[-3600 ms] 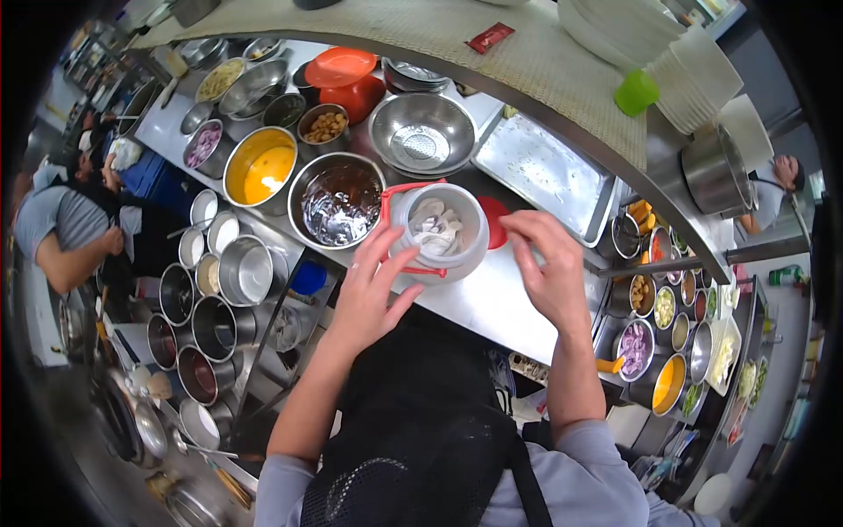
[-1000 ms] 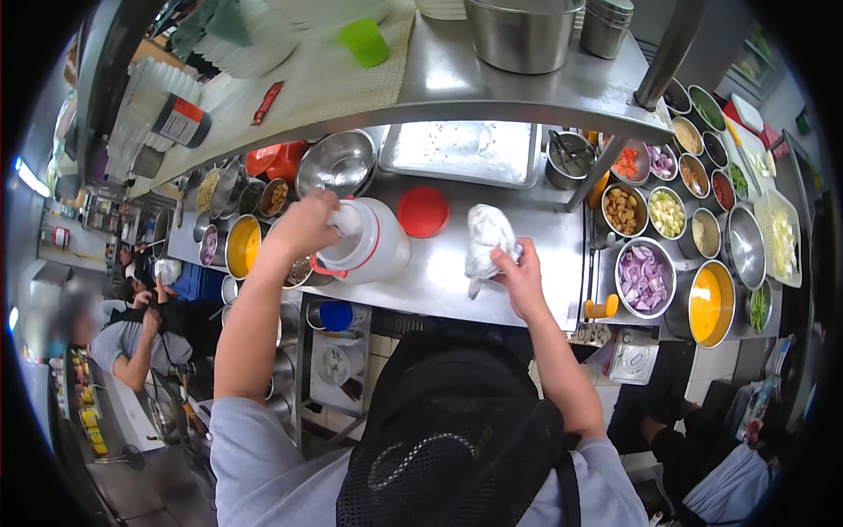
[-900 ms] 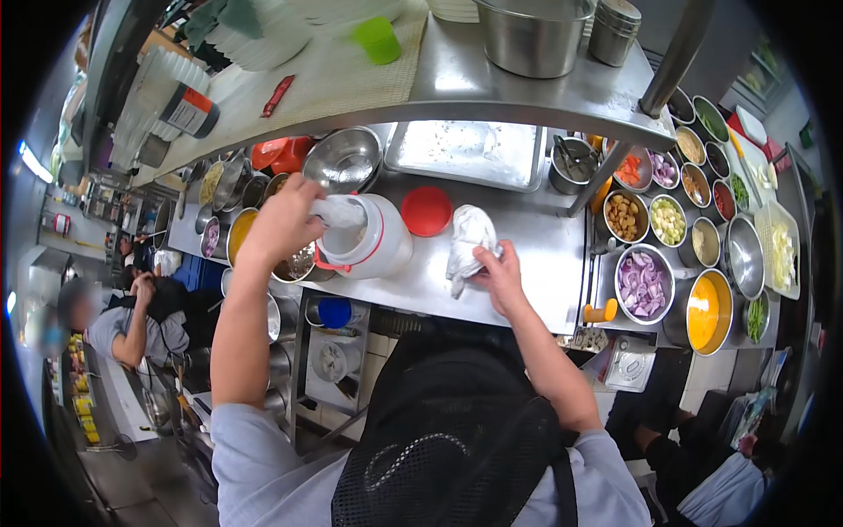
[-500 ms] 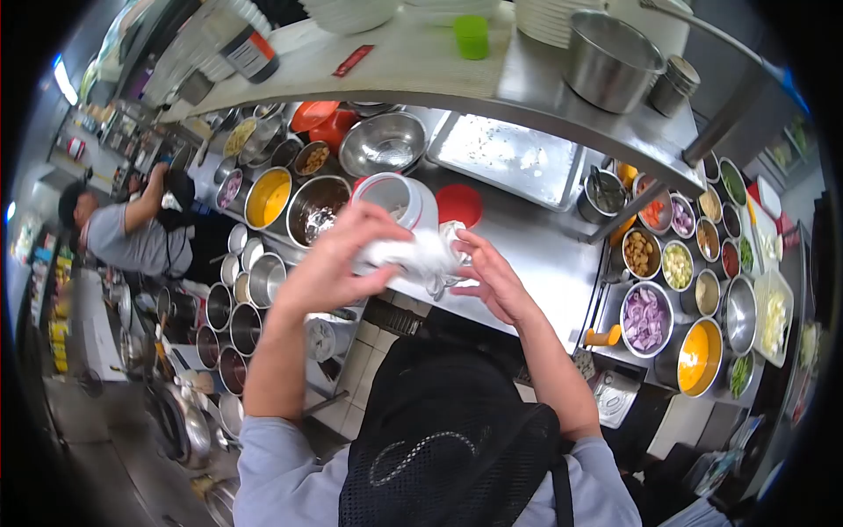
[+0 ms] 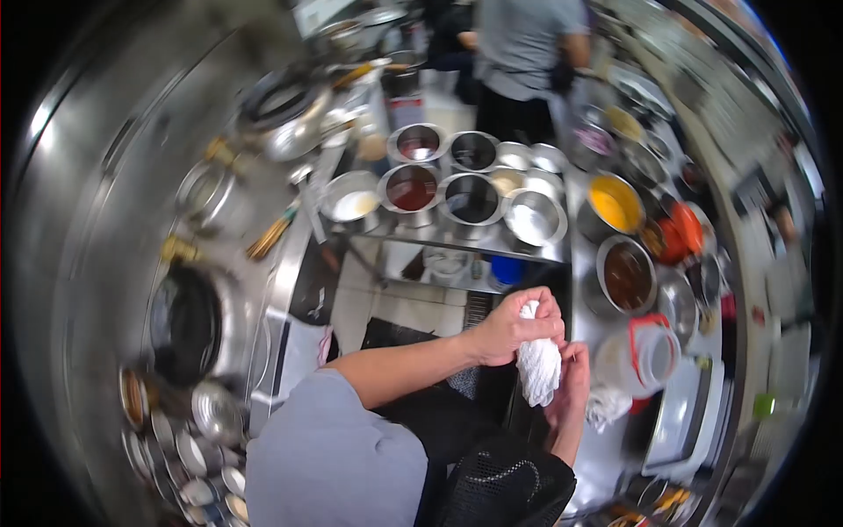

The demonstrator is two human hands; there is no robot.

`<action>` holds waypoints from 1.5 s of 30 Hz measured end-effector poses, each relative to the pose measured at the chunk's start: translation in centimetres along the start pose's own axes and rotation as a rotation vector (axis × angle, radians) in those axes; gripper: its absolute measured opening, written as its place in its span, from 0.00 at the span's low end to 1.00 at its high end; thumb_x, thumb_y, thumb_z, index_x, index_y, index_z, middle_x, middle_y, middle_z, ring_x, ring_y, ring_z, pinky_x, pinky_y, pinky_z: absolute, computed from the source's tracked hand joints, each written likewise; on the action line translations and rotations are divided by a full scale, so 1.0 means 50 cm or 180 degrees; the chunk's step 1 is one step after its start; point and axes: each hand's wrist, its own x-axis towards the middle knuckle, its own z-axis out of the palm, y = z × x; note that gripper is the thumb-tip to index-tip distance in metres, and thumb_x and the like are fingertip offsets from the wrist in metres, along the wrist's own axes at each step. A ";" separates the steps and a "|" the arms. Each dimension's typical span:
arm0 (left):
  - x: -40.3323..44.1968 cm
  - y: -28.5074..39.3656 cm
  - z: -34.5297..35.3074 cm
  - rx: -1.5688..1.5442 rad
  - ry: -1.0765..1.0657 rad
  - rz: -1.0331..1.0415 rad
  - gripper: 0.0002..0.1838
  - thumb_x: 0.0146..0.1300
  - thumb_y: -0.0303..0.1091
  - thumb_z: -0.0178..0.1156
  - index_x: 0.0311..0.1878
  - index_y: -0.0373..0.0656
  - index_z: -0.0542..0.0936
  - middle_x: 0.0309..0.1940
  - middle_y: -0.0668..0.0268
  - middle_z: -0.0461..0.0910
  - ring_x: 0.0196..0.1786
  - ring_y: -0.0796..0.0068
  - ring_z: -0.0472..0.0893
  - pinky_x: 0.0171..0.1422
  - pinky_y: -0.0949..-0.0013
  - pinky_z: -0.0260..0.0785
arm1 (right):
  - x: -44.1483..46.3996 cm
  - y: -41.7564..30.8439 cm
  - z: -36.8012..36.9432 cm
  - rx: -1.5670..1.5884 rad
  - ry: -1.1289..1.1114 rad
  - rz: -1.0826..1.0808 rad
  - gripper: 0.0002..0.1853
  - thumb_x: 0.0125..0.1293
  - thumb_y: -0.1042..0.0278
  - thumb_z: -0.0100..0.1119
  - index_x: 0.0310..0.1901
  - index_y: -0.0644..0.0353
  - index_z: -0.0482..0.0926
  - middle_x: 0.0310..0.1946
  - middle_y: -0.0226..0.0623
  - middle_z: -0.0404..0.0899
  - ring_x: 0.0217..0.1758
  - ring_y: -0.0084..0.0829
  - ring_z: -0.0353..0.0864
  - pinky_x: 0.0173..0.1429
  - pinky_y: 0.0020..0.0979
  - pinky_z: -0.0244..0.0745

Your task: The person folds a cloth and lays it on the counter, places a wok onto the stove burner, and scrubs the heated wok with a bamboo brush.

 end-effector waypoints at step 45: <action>-0.763 0.846 -0.868 0.1577 0.3981 0.1083 0.30 0.68 0.37 0.77 0.65 0.35 0.73 0.57 0.59 0.81 0.55 0.68 0.84 0.58 0.65 0.79 | 0.526 0.698 1.242 -0.2505 -0.3470 -0.0194 0.50 0.53 0.56 0.86 0.72 0.65 0.67 0.58 0.54 0.77 0.59 0.49 0.80 0.65 0.45 0.78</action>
